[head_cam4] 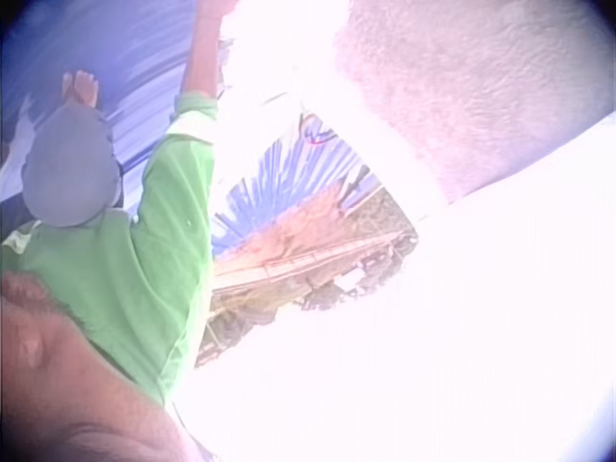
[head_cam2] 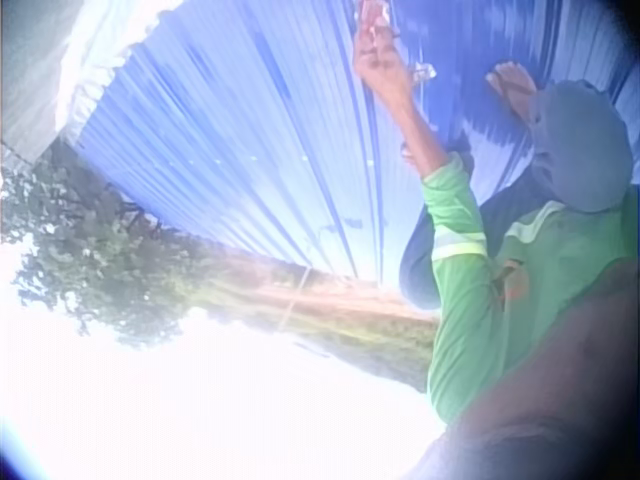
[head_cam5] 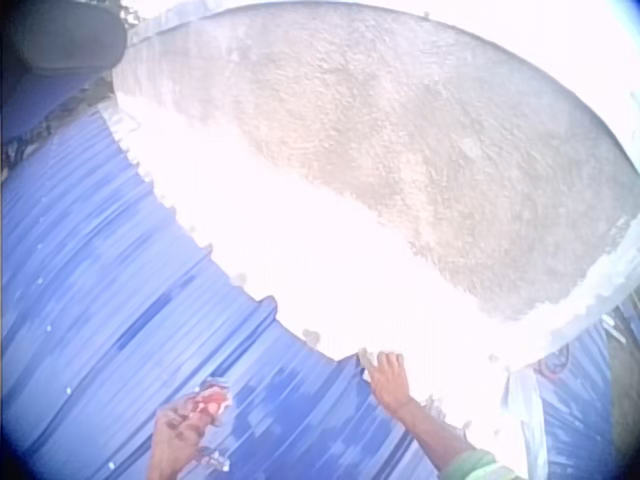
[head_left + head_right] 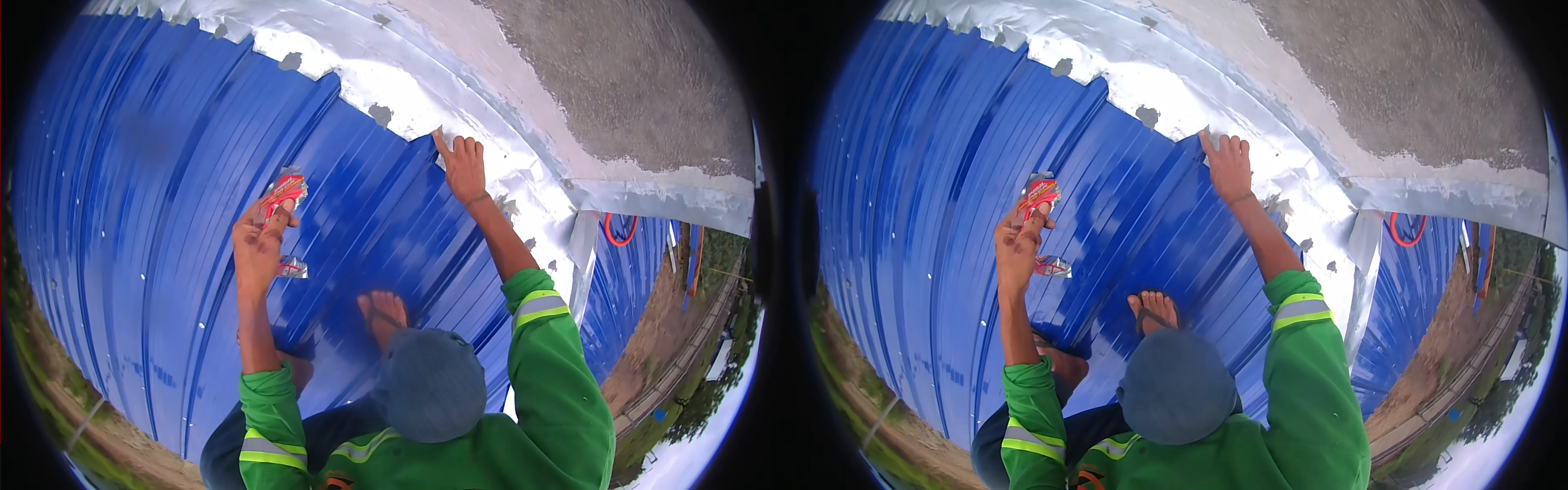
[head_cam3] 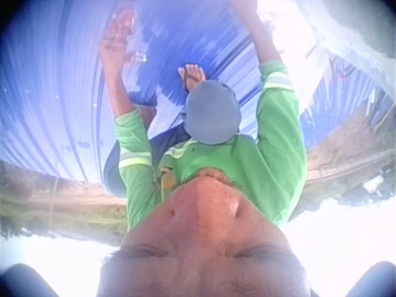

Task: The person applies sealant from a packet onto the joints of a blue corrugated metal roof and smooths it along the seams by hand.

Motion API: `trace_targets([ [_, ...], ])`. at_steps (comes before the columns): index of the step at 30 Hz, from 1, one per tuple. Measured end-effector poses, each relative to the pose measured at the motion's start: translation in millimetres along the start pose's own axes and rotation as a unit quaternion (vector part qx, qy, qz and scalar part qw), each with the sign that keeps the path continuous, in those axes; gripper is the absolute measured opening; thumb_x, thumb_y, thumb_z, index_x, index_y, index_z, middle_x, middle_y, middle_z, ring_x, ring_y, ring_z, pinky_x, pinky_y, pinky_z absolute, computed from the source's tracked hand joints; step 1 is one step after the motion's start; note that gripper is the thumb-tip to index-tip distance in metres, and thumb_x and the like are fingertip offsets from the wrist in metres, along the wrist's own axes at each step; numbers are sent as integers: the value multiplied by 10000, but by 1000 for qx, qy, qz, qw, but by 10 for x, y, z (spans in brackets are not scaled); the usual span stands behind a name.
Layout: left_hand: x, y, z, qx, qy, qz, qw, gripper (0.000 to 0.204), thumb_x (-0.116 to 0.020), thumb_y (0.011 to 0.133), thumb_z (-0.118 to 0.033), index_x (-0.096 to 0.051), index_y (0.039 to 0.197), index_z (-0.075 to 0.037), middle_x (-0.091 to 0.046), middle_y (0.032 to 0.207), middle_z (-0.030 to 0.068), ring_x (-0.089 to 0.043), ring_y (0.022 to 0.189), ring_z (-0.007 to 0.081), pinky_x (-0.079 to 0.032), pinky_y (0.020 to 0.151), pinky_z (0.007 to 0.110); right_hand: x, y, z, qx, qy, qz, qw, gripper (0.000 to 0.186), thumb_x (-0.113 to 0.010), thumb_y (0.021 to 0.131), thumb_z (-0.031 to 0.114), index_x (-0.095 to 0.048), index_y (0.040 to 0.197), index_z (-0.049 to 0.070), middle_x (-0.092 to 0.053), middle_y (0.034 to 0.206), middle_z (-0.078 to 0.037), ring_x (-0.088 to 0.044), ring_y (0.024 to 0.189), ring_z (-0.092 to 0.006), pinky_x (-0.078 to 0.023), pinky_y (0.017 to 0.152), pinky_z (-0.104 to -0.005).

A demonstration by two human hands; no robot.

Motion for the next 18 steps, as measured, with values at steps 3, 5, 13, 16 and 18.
trace_targets([
  [3,-22,7,14,5,-9,4,1000,280,-683,954,-184,-705,1170,-7,-634,701,-19,-318,469,-18,-209,430,204,-3,-102,-16,-5,-32,17,999,725,-574,820,12,-454,1503,224,-495,918,-87,-475,905,-270,-374,876,-411],
  [5,-10,6,17,0,6,-3,1000,302,-692,949,-204,-703,1171,0,-639,705,-17,-320,468,-13,-222,432,201,-7,-123,-40,-6,-42,21,999,751,-573,818,5,-434,1520,235,-493,915,-88,-473,895,-270,-373,868,-411],
  [13,-122,-29,41,25,-3,32,999,273,-690,948,-188,-719,1175,-38,-656,727,-23,-360,519,-5,-272,485,205,-163,-163,-140,-40,50,53,997,847,-583,783,-32,-384,1548,271,-478,894,-92,-464,866,-272,-372,844,-417],
  [16,-150,-38,20,20,-3,35,999,270,-688,951,-190,-719,1172,-39,-655,729,-23,-365,521,-5,-274,486,206,-156,-211,-128,-36,27,64,997,865,-577,773,-42,-375,1553,272,-476,898,-93,-464,867,-276,-369,843,-422],
  [18,-160,-41,31,20,-1,34,999,268,-688,952,-192,-720,1170,-40,-656,732,-22,-369,524,-5,-276,487,207,-38,-229,-135,-31,41,25,998,859,-581,772,-38,-383,1548,270,-478,905,-94,-464,870,-278,-369,843,-424],
])
Point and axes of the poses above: each hand's wrist, its own y-axis towards the middle knuckle, its own x-axis out of the back of the hand, z = x × y, the point moved 9 cm from there along y, towards the middle knuckle
